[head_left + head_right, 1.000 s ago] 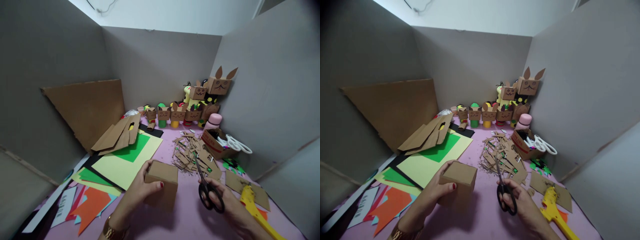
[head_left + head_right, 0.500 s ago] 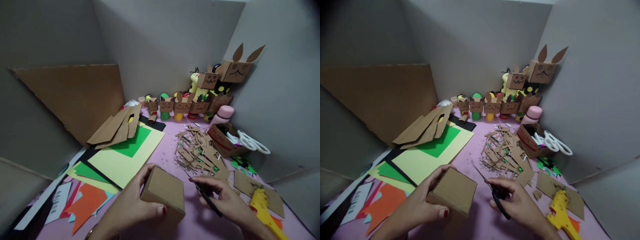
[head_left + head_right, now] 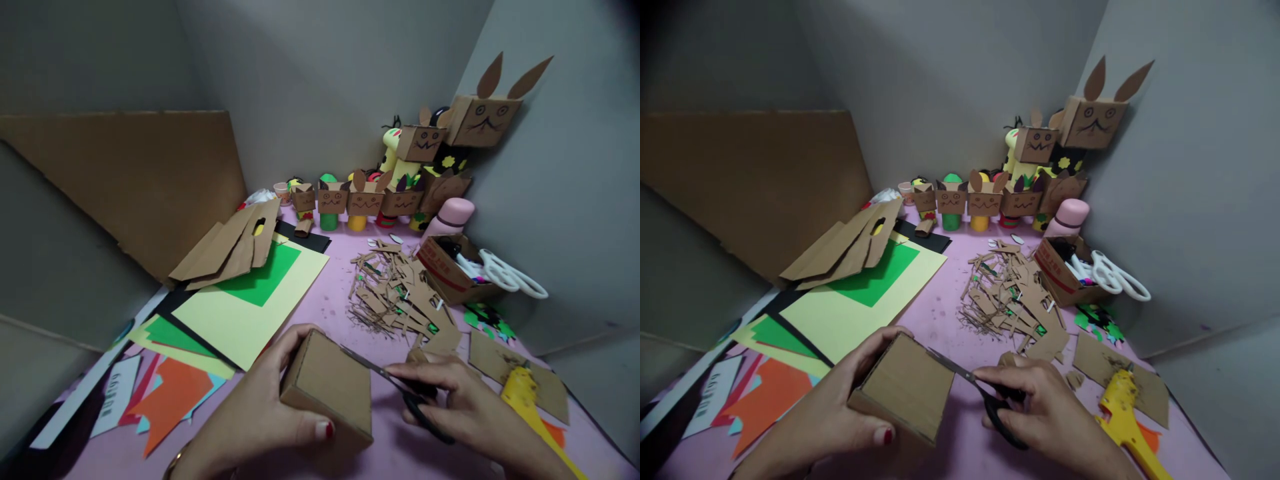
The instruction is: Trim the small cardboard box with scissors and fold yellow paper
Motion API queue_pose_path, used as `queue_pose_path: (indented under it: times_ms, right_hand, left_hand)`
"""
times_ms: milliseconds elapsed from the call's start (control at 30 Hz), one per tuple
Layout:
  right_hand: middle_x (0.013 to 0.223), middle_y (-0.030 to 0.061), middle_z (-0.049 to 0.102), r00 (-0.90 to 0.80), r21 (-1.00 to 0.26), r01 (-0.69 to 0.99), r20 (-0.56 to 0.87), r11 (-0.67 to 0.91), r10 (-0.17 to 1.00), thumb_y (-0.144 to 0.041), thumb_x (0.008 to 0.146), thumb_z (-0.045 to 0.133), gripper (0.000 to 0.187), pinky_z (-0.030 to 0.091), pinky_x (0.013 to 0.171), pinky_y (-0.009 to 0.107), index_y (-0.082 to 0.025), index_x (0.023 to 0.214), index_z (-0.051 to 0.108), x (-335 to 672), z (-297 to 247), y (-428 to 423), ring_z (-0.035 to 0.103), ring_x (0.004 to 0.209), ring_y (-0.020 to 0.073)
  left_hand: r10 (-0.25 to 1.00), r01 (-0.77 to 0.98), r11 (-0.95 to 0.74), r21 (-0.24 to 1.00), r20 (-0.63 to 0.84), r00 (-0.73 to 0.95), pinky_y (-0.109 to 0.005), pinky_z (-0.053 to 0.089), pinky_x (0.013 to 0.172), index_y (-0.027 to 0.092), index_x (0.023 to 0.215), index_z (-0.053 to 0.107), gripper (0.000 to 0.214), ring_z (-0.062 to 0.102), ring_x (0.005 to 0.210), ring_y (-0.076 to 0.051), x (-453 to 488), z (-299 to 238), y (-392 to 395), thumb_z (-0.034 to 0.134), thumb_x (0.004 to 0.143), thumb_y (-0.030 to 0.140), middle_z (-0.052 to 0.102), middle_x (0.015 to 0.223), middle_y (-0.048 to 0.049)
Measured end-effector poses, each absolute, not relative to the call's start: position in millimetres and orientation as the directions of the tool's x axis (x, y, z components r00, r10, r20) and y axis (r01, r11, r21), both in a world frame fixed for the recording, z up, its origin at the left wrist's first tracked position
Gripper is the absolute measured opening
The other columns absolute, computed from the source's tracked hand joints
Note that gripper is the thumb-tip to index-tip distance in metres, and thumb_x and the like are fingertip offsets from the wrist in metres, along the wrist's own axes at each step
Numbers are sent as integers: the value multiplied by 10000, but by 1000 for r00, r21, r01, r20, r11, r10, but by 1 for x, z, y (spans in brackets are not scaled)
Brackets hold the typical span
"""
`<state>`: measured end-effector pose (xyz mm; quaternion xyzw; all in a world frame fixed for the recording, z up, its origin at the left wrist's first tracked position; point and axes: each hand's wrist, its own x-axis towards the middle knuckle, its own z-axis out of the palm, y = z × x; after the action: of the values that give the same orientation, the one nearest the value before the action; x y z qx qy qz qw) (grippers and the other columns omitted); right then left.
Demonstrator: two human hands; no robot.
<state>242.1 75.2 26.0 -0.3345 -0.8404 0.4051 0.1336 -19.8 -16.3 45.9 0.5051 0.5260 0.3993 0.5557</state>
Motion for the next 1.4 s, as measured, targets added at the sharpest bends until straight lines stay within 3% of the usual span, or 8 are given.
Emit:
queue_pose_path:
  times_ms: [167, 500, 733, 933, 1400]
  right_hand:
    - [675, 17, 652, -745, -763, 432, -1, 482, 667, -229, 785, 651, 369, 388, 559, 258, -304, 1147, 660, 243, 25, 74, 549, 638, 148]
    - [644, 18, 667, -756, -794, 383, 25, 473, 654, -214, 809, 614, 322, 384, 529, 245, -270, 1118, 684, 245, 26, 73, 564, 586, 136]
    - [792, 46, 699, -638, -816, 438, 14, 378, 770, -273, 729, 692, 387, 461, 584, 282, -271, 1116, 686, 249, 21, 77, 602, 675, 182]
    - [705, 2, 667, -716, -762, 459, -15, 456, 698, -186, 719, 683, 404, 426, 600, 269, -304, 1104, 687, 252, 22, 77, 585, 648, 155]
    - [679, 1, 650, -745, -744, 452, -13, 491, 667, -223, 782, 653, 388, 370, 559, 269, -317, 1159, 652, 253, 25, 76, 577, 633, 148]
  left_hand:
    - [977, 68, 177, 982, -184, 112, -353, 457, 796, 270, 1211, 434, 756, 547, 1016, -275, -19, 45, -14, 782, 548, 372, 580, 1131, -46]
    - [981, 68, 154, 986, -161, 109, -347, 465, 798, 282, 1200, 456, 770, 554, 1006, -270, -19, 44, -14, 803, 528, 427, 579, 1128, -40]
    - [981, 56, 163, 985, -168, 93, -344, 458, 821, 294, 1224, 427, 770, 545, 1034, -267, -22, 42, -15, 797, 558, 405, 574, 1154, -38]
    - [980, 30, 169, 985, -171, 98, -354, 471, 800, 278, 1223, 424, 756, 554, 1035, -283, -22, 41, -14, 789, 564, 341, 577, 1161, -56]
    - [980, 58, 175, 983, -180, 85, -358, 463, 812, 282, 1218, 431, 763, 538, 1056, -286, -22, 43, -14, 793, 550, 352, 577, 1166, -52]
